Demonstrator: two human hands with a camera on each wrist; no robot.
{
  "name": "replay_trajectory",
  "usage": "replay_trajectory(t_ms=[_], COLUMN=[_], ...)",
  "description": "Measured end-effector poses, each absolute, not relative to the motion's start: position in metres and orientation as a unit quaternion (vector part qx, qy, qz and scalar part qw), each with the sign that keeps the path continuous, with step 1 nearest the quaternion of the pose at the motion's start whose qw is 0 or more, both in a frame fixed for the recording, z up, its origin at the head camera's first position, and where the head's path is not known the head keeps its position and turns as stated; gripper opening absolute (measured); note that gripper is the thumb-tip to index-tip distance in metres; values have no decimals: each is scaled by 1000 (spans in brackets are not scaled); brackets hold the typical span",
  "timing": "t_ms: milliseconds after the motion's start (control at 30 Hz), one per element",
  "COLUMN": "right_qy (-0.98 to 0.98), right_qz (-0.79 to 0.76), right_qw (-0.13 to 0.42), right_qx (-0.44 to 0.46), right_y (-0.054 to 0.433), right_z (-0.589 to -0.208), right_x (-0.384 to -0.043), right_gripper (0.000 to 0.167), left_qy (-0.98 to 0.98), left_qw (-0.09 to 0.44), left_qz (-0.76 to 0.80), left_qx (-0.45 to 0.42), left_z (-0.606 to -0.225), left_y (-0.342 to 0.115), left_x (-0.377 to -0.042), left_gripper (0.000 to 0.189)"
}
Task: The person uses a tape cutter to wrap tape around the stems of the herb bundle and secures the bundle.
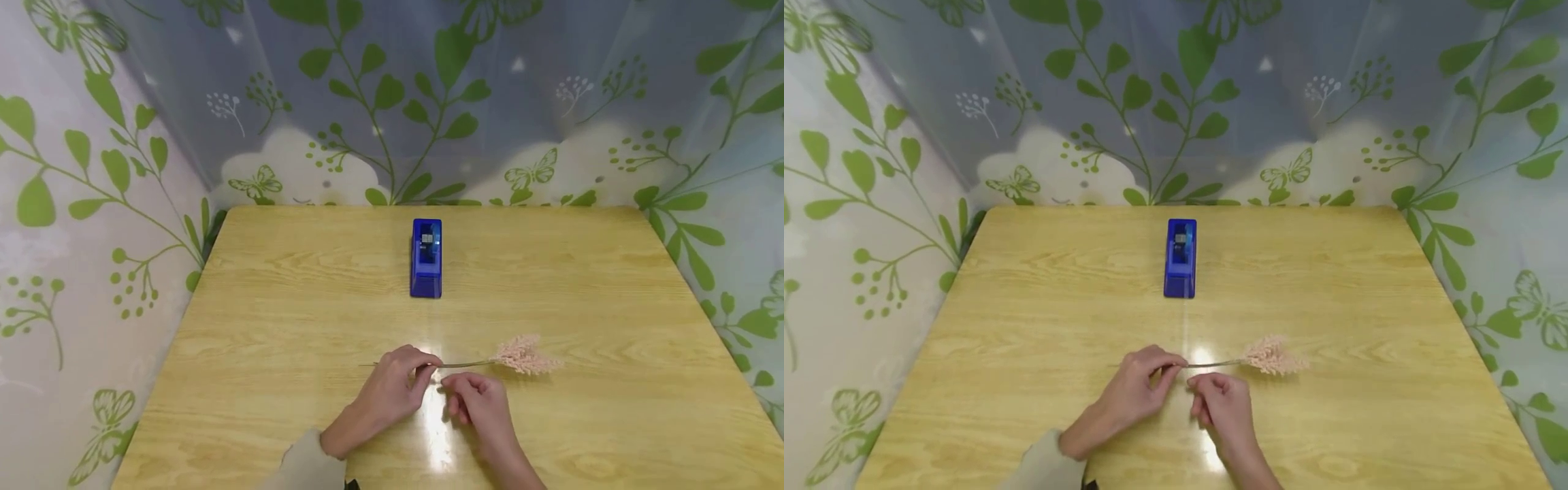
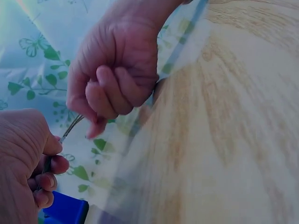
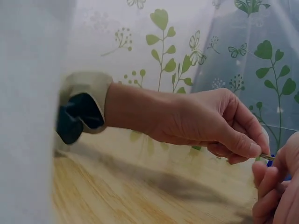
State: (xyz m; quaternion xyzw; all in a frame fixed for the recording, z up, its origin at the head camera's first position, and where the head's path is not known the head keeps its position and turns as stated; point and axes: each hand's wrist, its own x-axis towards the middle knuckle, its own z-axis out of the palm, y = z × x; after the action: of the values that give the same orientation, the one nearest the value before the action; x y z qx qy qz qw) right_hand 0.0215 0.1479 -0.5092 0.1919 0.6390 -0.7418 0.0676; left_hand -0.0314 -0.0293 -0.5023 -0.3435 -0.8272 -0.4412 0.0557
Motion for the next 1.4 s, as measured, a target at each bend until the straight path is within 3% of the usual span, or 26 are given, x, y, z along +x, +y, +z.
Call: replay_trajectory(t_ms=[400,600,800,1133,1400], right_qy=[494,464,485,433,374], right_qz=[-857,-866,-850,-885,-903], right_qw=[83,113,139,137,211], right_qx=[124,147,149,100,-6], right_y=[145,146,150,159,158], right_z=[-511,-507,-502,-503,-512], right_x=[27,25,23,27,24], right_gripper=[16,6,6,23,29], left_qy=[-828,-828,-831,-826,-824], left_qw=[55,57,49,54,65], left_qz=[-435,-433,-429,-432,-444], left_qx=[-349,-351,-350,-357,-346], left_z=[-499,-499,-499,-499,-506], left_y=[-26,-24,-21,-16,-24], left_x=[-30,-31,-33,-34,-31], left_gripper=[19,18,18,19,17])
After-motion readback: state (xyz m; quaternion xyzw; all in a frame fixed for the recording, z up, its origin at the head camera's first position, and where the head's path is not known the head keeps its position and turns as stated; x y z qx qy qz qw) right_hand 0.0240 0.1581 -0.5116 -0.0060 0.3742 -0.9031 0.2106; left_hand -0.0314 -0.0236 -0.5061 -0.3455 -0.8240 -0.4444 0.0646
